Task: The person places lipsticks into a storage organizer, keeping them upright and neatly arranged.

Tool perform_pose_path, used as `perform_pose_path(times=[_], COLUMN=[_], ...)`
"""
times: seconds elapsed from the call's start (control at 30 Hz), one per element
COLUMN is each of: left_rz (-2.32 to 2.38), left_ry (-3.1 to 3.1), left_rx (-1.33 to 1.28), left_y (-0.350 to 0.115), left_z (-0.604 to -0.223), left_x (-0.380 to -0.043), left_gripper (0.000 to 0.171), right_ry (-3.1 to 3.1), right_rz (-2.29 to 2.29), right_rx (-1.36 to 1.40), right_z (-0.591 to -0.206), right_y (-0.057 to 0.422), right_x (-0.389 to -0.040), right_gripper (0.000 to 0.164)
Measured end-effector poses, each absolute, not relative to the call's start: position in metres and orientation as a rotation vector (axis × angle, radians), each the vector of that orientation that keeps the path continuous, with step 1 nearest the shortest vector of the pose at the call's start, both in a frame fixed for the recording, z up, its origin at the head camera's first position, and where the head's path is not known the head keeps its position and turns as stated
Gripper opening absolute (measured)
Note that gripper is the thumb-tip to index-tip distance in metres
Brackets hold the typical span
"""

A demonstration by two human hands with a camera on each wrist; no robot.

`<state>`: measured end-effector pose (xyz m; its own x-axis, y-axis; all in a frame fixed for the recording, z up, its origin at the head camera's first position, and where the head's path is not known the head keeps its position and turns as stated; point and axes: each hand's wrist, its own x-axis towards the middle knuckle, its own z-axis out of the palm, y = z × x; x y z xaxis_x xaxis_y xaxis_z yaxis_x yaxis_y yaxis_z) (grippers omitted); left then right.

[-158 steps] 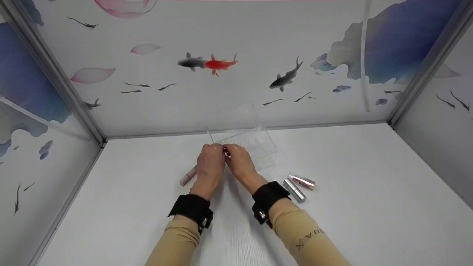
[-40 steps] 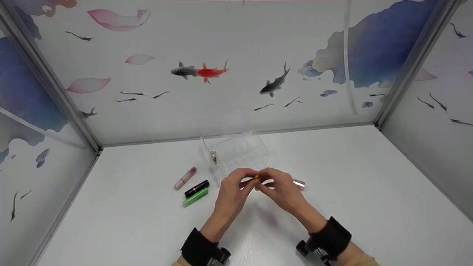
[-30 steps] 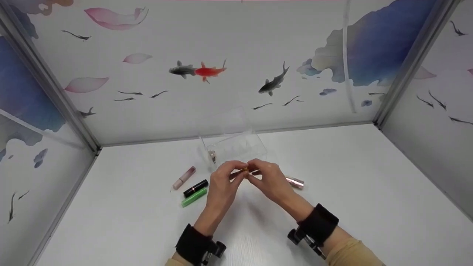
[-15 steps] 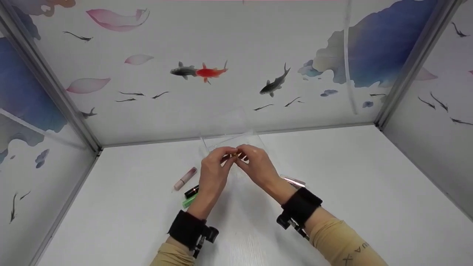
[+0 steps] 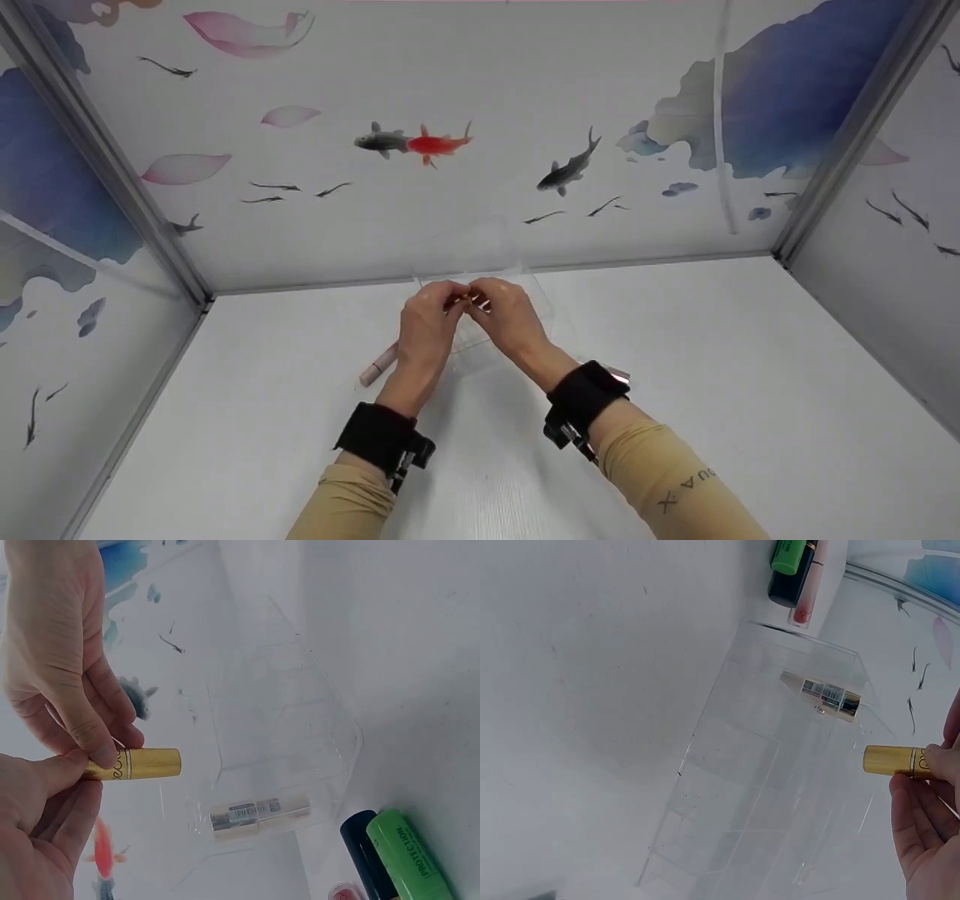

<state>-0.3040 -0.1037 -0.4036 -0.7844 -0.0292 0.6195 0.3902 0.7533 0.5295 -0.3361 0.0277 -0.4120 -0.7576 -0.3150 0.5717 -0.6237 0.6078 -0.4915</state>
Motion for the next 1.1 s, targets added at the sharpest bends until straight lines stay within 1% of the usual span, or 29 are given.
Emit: perform_pose_path(times=[0.3,0.57,0.87,1.1], left_rz=[-0.856,-0.742,-0.719,-0.528], left_ry=[-2.365,-2.389,-2.389,-2.354], left_rx=[-0.258,-0.241,-0.248,-0.220], left_y=[-0.105,-0.106,-0.106,-0.105], left_z=[-0.411,-0.419,-0.428,-0.432], left_x=[-0.317,-0.327,-0.335,-0.340], left_gripper=[0.013,0.009,0.008,0.011], right_ry=[-2.467,-2.475,-2.426,-2.410], right_rz=[1.057,1.080,1.048,1.022], right_rx=[0.649,0.631,0.631,0.614], right_z=[-0.424,-0.435,-0.447,-0.452], right_y=[0.020,0.015,0.012,0.012], right_x=[-0.347,-0.353,-0.358,-0.360], right_gripper=[0.016,0.017,0.014,0.014])
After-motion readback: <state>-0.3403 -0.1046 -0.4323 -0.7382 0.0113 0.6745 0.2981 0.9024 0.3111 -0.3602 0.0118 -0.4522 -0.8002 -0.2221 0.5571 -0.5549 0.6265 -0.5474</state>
